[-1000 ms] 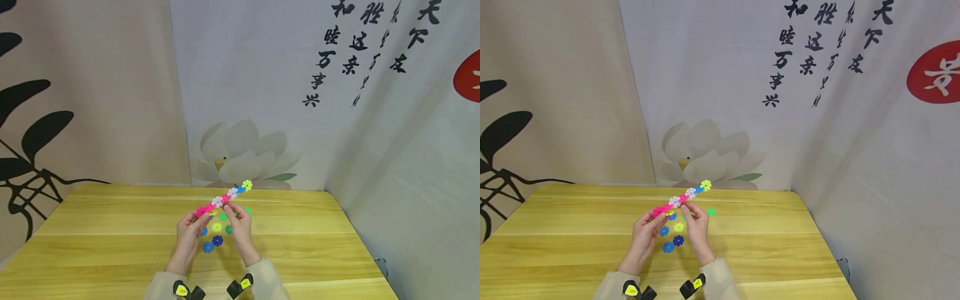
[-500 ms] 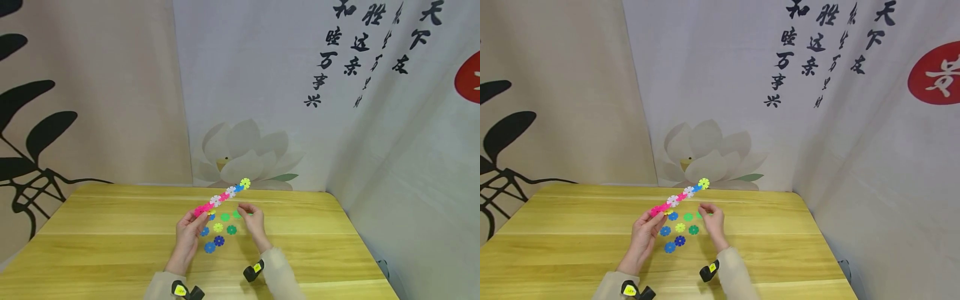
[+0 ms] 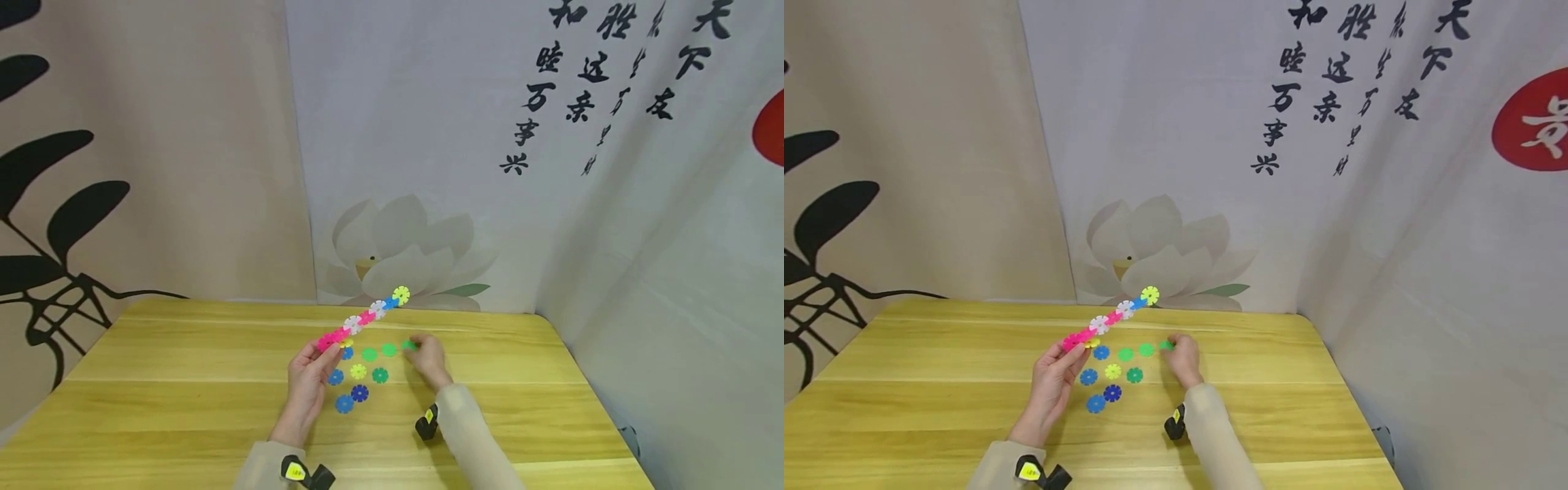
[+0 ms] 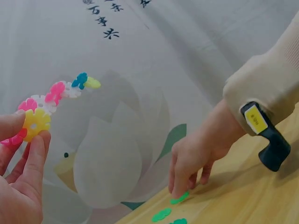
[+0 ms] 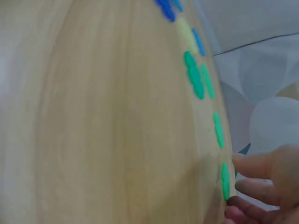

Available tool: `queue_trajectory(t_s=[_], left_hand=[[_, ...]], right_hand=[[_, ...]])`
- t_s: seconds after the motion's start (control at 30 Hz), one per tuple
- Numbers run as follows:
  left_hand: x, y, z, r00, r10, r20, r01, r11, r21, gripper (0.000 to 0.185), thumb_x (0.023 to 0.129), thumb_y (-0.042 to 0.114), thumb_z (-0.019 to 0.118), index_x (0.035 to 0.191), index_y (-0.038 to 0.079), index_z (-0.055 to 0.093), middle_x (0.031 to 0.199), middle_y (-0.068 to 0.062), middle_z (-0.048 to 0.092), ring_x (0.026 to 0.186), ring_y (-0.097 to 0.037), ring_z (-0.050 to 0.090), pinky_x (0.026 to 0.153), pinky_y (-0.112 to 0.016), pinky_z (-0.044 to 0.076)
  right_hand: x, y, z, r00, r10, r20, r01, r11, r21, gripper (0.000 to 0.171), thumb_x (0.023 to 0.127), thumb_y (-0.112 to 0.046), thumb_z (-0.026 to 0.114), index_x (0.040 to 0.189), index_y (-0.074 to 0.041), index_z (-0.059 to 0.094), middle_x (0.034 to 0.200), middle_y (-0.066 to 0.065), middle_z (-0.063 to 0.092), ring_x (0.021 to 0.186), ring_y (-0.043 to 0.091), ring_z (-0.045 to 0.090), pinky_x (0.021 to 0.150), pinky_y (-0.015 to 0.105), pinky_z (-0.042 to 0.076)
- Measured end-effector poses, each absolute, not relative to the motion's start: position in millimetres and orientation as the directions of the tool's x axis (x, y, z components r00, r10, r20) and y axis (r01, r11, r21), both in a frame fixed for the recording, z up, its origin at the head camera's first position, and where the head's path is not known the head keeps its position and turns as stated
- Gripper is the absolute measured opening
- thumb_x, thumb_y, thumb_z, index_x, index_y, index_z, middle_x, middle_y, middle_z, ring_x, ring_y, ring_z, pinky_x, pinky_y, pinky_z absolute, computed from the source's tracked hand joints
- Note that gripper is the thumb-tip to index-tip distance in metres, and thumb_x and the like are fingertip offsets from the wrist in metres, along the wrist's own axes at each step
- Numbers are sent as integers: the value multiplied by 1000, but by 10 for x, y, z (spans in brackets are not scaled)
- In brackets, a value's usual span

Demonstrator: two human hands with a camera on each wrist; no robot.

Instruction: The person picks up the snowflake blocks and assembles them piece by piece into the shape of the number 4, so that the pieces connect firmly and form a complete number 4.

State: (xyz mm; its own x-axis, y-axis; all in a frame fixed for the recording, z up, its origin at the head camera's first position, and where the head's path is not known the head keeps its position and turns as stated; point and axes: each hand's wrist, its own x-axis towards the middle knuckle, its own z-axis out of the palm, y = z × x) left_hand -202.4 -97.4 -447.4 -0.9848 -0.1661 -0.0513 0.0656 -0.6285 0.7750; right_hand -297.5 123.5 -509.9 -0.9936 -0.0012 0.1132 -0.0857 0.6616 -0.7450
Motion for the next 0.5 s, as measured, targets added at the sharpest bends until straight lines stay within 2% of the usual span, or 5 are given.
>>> queue_trajectory(t_s=[0.17, 0.3, 0.33, 0.43, 0.5], left_hand=[[-2012, -984, -4455, -986, -162, -41, 73, -638, 766, 16, 85, -8, 62, 81, 8, 62, 83, 0, 64, 78, -10, 66, 82, -23, 55], [-2002, -1001, -4424, -986, -164, -43, 73, -640, 765, 13, 84, -5, 64, 82, 7, 62, 84, 0, 64, 79, -10, 66, 82, -23, 55], [-2001, -1005, -4417, -985, -166, -44, 73, -638, 767, 14, 85, -6, 63, 82, 8, 62, 84, 0, 64, 79, -10, 66, 82, -23, 54], [-2003, -1016, -4406, -984, -171, -43, 78, -640, 764, 21, 86, -9, 58, 80, 11, 62, 83, 1, 64, 78, -9, 66, 81, -23, 55], [-2003, -1022, -4407, -984, -175, -40, 83, -641, 763, 26, 87, -11, 55, 78, 12, 63, 83, 1, 64, 78, -9, 66, 80, -22, 55]], right_hand=[[-3022, 1212, -5091, -988, -39, 147, -127, 742, -658, 25, 78, -1, 72, 101, 9, 66, 101, 22, 65, 95, 34, 62, 79, 42, 55], [-3055, 1215, -5032, -992, -69, 103, -119, 771, -626, 18, 77, 1, 72, 92, 10, 66, 93, 20, 65, 85, 29, 62, 73, 39, 56], [-3068, 1218, -5019, -994, -78, 80, -111, 772, -626, 11, 77, 1, 72, 82, 7, 65, 81, 15, 64, 74, 23, 60, 64, 34, 55], [-3095, 1222, -4968, -997, -77, 0, -60, 778, -625, 31, 76, -2, 75, 57, -4, 50, 55, 0, 43, 51, 13, 39, 44, 22, 38], [-3101, 1219, -4958, -998, -57, -34, -22, 771, -636, 36, 75, -3, 76, 58, -7, 45, 56, -3, 35, 51, 12, 32, 44, 21, 31]])
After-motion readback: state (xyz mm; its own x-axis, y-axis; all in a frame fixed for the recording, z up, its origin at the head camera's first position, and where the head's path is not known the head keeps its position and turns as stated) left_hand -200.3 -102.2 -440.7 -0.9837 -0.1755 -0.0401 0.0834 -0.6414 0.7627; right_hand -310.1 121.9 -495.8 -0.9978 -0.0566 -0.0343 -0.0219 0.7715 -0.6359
